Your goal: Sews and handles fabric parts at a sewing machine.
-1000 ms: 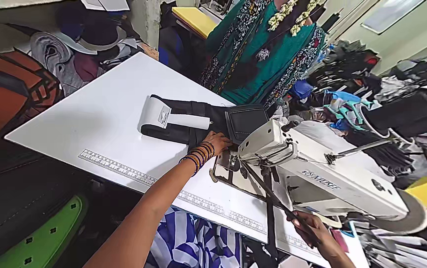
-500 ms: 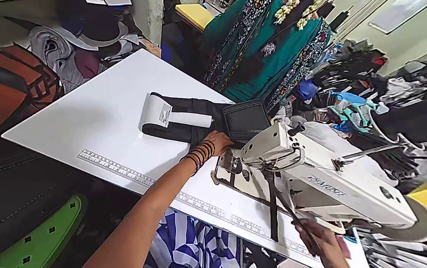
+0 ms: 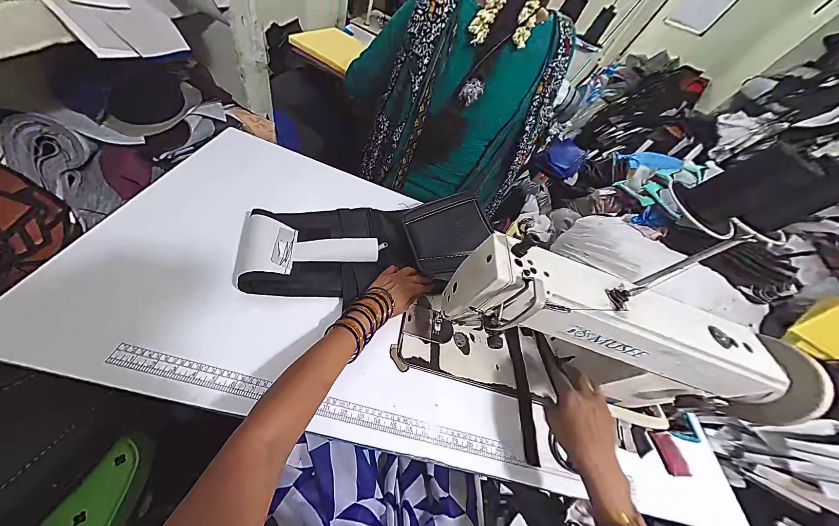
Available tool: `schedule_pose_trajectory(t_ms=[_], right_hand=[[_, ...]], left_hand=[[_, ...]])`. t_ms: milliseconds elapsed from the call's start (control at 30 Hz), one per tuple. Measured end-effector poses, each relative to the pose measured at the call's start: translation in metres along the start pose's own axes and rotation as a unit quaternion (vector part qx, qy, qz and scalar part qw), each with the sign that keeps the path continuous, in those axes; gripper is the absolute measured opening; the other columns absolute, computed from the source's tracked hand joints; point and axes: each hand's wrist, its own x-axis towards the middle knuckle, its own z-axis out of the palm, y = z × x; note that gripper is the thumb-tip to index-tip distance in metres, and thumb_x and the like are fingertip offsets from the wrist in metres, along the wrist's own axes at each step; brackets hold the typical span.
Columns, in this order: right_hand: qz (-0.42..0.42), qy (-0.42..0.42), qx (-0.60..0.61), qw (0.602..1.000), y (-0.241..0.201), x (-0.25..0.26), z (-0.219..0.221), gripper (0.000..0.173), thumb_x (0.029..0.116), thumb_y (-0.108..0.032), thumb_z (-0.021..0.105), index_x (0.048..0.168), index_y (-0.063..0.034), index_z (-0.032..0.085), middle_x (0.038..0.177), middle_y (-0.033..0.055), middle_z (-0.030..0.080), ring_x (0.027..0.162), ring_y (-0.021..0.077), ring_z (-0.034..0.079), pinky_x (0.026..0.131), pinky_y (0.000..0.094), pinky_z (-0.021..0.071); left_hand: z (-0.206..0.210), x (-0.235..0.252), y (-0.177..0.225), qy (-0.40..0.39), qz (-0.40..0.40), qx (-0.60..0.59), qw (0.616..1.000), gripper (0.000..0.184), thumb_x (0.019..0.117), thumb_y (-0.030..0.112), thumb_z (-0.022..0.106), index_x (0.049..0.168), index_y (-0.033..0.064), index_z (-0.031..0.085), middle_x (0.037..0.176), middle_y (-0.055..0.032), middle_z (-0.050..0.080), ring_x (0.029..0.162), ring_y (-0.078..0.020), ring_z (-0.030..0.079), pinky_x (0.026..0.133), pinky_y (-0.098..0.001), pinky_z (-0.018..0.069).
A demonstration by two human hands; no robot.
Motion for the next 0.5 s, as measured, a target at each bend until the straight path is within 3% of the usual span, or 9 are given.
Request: schedule_pose_trajectory(t_ms=[33,67,133,200,333,433,500], right_hand=[[-0.053,0.026,0.011,0.998,-0.018,0.022,0.004,0.049,0.0844,-0.002,0.071,0.131,0.0099,0.063,0.131,0.0414,0.057,0.125,0.0604,0.052,0.102,0.0735,0.0390],[-0.090,0.041,0.010,0.995,-0.036,0.044,0.009,0.044,0.0876,-0.008,0.070,0.127,0.0107,0.064,0.125,0.0408,0.061,0.121,0.0597,0.056,0.100,0.0737,0.0402],[-0.094,0.027,0.001,0.995,-0.070,0.072,0.014,0.031,0.0953,-0.011,0.061,0.112,0.0142,0.068,0.112,0.0383,0.067,0.111,0.0564,0.063,0.092,0.0709,0.0458],[-0.039,-0.068,0.022,0.997,-0.087,0.083,0.008,0.034,0.1039,-0.005,0.047,0.122,0.0190,0.062,0.126,0.0404,0.061,0.124,0.0549,0.057,0.104,0.0653,0.0413],[-0.002,-0.101,0.079,0.992,-0.069,0.105,0.023,0.043,0.1044,-0.019,0.053,0.133,0.0130,0.059,0.139,0.0363,0.056,0.136,0.0495,0.050,0.112,0.0626,0.0341],[-0.040,-0.065,0.039,0.996,-0.037,0.113,0.042,0.042,0.1068,-0.022,0.048,0.134,0.0065,0.061,0.138,0.0331,0.058,0.136,0.0489,0.050,0.110,0.0666,0.0351],[-0.113,0.029,0.005,0.993,-0.019,0.109,0.056,0.034,0.1059,-0.016,0.049,0.122,0.0065,0.069,0.124,0.0330,0.066,0.123,0.0523,0.060,0.097,0.0710,0.0436]], left_hand=[[-0.003,-0.001,0.002,-0.021,-0.007,-0.009,1.000,0.037,0.1075,0.013,0.045,0.139,0.0152,0.065,0.147,-0.0036,0.060,0.140,-0.0304,0.050,0.107,-0.0557,0.0396],[-0.006,-0.002,0.004,-0.045,-0.015,-0.016,0.999,0.038,0.1080,0.013,0.044,0.140,0.0151,0.064,0.146,-0.0038,0.061,0.140,-0.0315,0.050,0.108,-0.0549,0.0386],[-0.013,-0.010,0.011,-0.085,-0.021,-0.032,0.996,0.039,0.1082,0.012,0.043,0.141,0.0141,0.063,0.143,-0.0081,0.063,0.139,-0.0356,0.050,0.110,-0.0556,0.0377],[-0.019,-0.023,0.019,-0.104,-0.010,-0.049,0.993,0.039,0.1089,0.012,0.040,0.141,0.0110,0.062,0.143,-0.0128,0.062,0.138,-0.0396,0.051,0.111,-0.0586,0.0371],[-0.020,-0.039,0.027,-0.110,-0.002,-0.052,0.993,0.042,0.1093,0.010,0.037,0.146,0.0132,0.058,0.151,-0.0072,0.056,0.145,-0.0331,0.045,0.113,-0.0562,0.0355],[-0.019,-0.041,0.028,-0.116,0.011,-0.047,0.992,0.042,0.1094,0.010,0.038,0.147,0.0135,0.057,0.153,-0.0069,0.054,0.147,-0.0328,0.043,0.113,-0.0559,0.0356],[-0.021,-0.044,0.031,-0.123,0.016,-0.052,0.991,0.043,0.1096,0.010,0.038,0.149,0.0130,0.054,0.155,-0.0069,0.052,0.149,-0.0327,0.041,0.116,-0.0551,0.0327]])
